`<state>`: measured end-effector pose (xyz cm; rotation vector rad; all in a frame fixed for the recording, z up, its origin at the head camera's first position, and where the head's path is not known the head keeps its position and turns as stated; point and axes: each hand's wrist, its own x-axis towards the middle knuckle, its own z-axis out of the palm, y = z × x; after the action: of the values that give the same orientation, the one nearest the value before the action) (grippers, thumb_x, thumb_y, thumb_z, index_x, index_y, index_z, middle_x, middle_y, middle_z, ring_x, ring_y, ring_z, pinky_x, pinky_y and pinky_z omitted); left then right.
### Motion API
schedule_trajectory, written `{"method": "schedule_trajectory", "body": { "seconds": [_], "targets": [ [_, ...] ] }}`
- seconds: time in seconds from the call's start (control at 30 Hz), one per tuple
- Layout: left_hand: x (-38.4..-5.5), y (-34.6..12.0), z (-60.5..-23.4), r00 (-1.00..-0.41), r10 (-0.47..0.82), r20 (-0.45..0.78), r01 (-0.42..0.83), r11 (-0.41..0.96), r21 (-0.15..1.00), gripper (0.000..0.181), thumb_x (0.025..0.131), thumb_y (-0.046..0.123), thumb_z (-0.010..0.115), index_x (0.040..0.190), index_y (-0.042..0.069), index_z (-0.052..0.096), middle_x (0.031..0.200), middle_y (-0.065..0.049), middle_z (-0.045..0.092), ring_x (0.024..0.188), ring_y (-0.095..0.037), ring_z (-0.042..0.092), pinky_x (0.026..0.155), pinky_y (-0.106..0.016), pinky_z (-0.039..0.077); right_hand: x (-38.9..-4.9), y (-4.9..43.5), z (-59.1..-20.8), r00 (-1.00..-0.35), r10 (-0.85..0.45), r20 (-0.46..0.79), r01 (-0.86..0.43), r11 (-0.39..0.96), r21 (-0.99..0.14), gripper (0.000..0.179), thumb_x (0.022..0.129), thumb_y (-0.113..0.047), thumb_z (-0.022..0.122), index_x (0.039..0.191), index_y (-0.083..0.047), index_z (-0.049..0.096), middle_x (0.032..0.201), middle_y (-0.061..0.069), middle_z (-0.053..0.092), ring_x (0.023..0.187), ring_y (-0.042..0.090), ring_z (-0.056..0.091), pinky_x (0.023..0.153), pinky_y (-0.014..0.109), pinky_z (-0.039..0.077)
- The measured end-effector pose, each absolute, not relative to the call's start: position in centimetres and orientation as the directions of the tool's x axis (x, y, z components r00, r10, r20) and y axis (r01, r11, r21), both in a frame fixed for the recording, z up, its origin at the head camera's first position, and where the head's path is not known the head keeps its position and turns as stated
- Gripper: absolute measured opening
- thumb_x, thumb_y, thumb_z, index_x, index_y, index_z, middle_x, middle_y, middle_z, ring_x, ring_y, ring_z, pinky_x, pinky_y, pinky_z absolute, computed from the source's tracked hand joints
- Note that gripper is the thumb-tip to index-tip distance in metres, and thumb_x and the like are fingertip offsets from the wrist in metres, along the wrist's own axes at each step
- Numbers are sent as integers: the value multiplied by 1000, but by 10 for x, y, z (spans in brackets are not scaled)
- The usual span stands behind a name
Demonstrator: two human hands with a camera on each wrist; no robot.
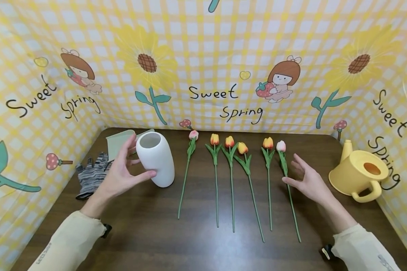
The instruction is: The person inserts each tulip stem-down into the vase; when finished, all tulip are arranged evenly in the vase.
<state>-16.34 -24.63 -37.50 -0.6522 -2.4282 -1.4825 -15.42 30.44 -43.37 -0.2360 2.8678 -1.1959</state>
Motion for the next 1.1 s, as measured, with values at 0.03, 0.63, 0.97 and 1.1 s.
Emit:
{"method": "schedule_trajectory", "body": {
  "seconds": [0.03,0.63,0.97,1.1],
  "targets": [
    [-164,-247,-376,-878,259,402,475,377,795,114,70,-9,88,160,7,20,152,-14,40,126,-18,48,88,-23,54,-155,304,-434,-989,-146,14,-114,703,-702,97,92,-25,78,159,5,14,143,36,47,121,49,57,91,58,53],
    [-173,-245,-393,-916,269,297,379,343,859,98,71,1,93,151,11,37,129,-8,56,105,-19,67,83,-35,59,-175,304,-448,-936,-22,-351,275,576,-770,75,95,-26,74,144,14,34,113,23,56,83,24,62,63,39,62],
    [-190,-254,-415,-920,268,286,368,341,865,96,71,8,94,149,26,41,127,-3,59,105,-23,68,80,-33,60,-179,302,-448,-928,34,-372,328,550,-768,56,94,-15,73,134,12,45,105,20,62,72,20,63,58,41,61],
    [-190,-256,-412,-920,271,284,368,344,864,95,70,11,95,147,29,43,126,-2,59,104,-23,68,80,-34,60,-179,301,-447,-926,29,-378,333,537,-775,54,94,-14,73,133,12,45,106,19,62,74,20,63,58,41,61]
  ]
}}
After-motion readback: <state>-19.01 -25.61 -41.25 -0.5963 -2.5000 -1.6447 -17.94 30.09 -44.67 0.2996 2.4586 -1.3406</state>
